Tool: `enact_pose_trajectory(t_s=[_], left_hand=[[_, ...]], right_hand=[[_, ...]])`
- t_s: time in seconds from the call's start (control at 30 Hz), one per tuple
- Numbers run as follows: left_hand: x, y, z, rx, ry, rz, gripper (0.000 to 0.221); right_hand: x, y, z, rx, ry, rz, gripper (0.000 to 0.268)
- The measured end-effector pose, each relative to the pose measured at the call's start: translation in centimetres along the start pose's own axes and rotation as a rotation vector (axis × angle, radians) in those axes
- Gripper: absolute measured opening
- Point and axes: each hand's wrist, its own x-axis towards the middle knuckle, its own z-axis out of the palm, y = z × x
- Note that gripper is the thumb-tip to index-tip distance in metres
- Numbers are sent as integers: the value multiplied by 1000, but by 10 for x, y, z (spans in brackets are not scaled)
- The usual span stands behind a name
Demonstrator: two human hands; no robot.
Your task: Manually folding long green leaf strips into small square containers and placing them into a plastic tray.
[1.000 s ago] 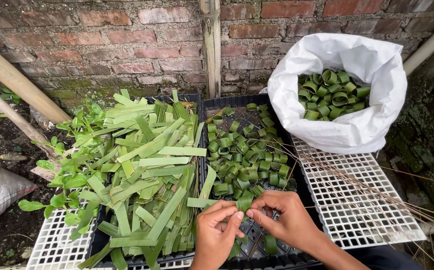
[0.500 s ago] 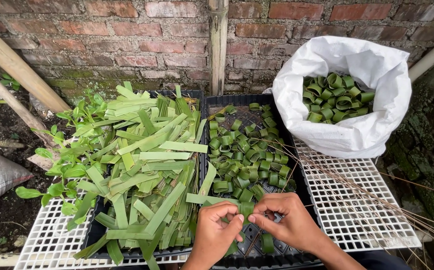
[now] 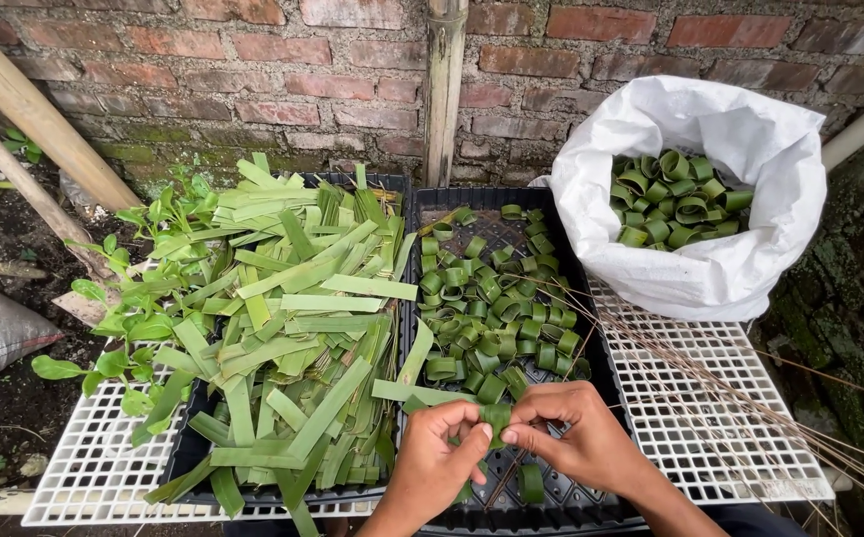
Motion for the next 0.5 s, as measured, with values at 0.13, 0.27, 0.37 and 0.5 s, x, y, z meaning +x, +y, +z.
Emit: enact_pose_trajectory(t_s=[0.13,0.27,0.37,0.5], left_hand=[[1,-2,-3,35,42,48,13],[1,6,-3,44,83,102,14],[0,6,-4,103,114,112,14],[0,0,-4,78,125,151,14]], right_hand=[[1,-3,-1,-25,23,26,11],[2,-11,-7,-127,-2,3,11],[0,-11,-6,-195,29,-6,11],[-1,-10,-2,-257,46,-131,9]])
